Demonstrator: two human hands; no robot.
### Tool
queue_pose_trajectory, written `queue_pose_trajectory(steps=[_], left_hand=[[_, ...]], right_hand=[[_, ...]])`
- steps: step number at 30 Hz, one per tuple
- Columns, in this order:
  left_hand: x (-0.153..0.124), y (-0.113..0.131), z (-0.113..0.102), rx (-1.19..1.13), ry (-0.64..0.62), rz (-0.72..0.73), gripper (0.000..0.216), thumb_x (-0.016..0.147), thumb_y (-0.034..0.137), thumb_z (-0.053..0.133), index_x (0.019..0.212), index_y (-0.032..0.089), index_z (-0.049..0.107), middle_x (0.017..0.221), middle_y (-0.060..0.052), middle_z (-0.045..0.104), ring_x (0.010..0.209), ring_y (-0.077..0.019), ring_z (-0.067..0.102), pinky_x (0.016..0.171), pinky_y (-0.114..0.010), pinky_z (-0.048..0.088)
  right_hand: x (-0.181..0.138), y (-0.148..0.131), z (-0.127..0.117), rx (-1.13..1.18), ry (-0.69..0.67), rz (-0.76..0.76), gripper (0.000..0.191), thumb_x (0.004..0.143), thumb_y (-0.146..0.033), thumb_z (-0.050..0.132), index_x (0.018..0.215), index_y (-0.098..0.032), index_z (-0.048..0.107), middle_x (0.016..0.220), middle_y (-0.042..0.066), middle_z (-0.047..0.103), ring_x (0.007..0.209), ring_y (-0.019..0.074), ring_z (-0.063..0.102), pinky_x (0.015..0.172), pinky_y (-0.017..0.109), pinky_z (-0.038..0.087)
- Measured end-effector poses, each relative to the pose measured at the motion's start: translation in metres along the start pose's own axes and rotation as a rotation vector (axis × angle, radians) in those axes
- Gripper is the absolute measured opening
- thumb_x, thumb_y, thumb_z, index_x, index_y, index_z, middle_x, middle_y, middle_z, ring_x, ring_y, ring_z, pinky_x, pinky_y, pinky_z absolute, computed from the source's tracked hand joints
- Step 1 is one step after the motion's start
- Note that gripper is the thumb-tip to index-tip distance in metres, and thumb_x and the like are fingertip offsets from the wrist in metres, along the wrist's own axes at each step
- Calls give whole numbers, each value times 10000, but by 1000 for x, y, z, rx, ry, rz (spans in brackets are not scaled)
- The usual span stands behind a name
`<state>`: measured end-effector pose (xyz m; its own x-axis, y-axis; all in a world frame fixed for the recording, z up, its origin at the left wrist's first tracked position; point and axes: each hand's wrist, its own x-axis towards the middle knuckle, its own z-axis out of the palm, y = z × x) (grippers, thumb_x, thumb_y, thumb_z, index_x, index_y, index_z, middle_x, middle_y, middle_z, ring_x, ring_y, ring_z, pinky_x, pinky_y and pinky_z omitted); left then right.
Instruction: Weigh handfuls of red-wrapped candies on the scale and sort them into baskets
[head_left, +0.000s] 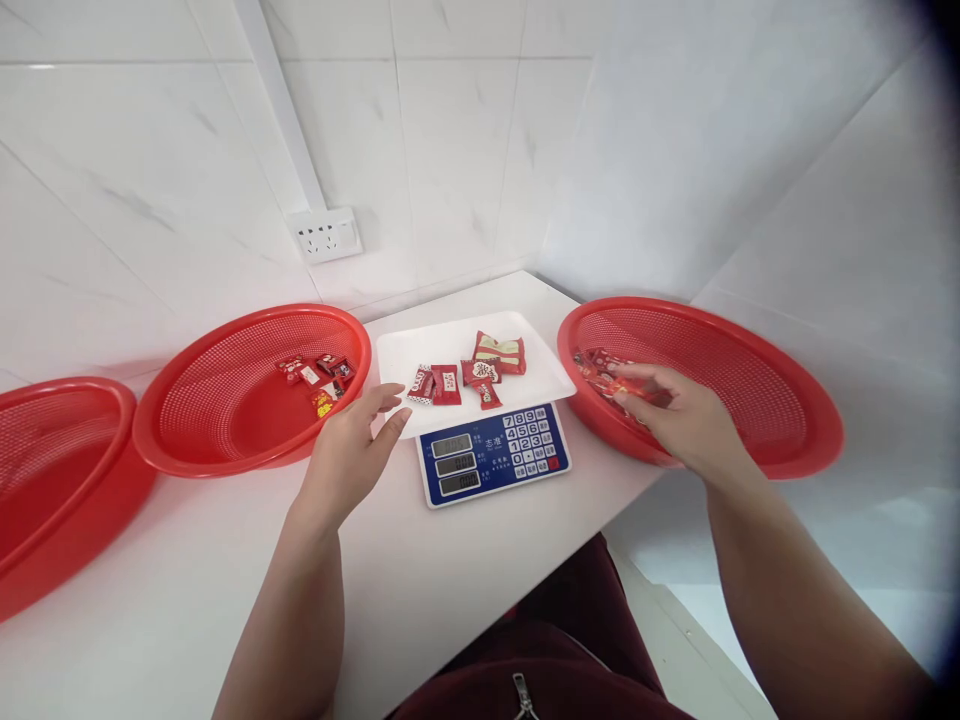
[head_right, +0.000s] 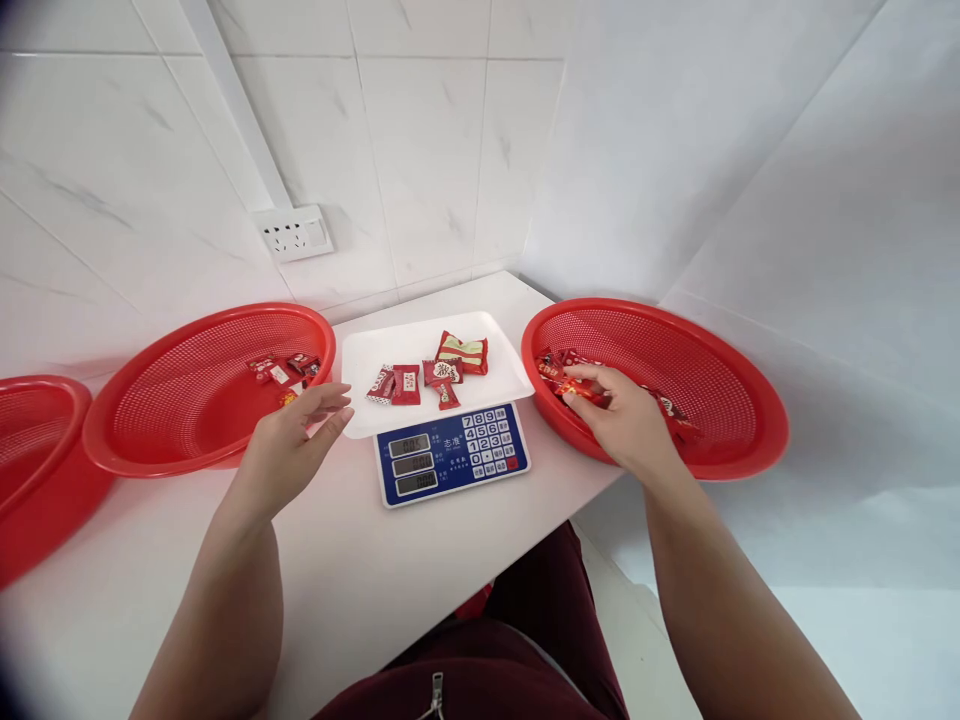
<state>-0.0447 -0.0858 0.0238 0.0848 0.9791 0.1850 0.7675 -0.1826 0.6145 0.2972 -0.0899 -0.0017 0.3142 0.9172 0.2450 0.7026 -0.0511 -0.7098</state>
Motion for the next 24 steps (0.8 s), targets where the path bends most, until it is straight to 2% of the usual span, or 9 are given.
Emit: queue_pose_trajectory(steps=[6,24], left_hand=[[0,2,4,20,-15,6,372,849,459,445,1149,266,550,1105,-36,658,981,-223,613,838,-364,477],[0,3,5,55,-25,5,386,847,475,433,1158,272,541,1089,-38,664,991,-230,610,820,-364,480]], right_hand=[[-9,5,-11,-35,69,68,309,704,-327,637,1006,-263,652,951,57,685,821,235,621,779,395,480],[-12,4,-3,-42,85,21,288,727,-315,591,1001,-242,641,1024,51,661,919,257,602,822,435,471]])
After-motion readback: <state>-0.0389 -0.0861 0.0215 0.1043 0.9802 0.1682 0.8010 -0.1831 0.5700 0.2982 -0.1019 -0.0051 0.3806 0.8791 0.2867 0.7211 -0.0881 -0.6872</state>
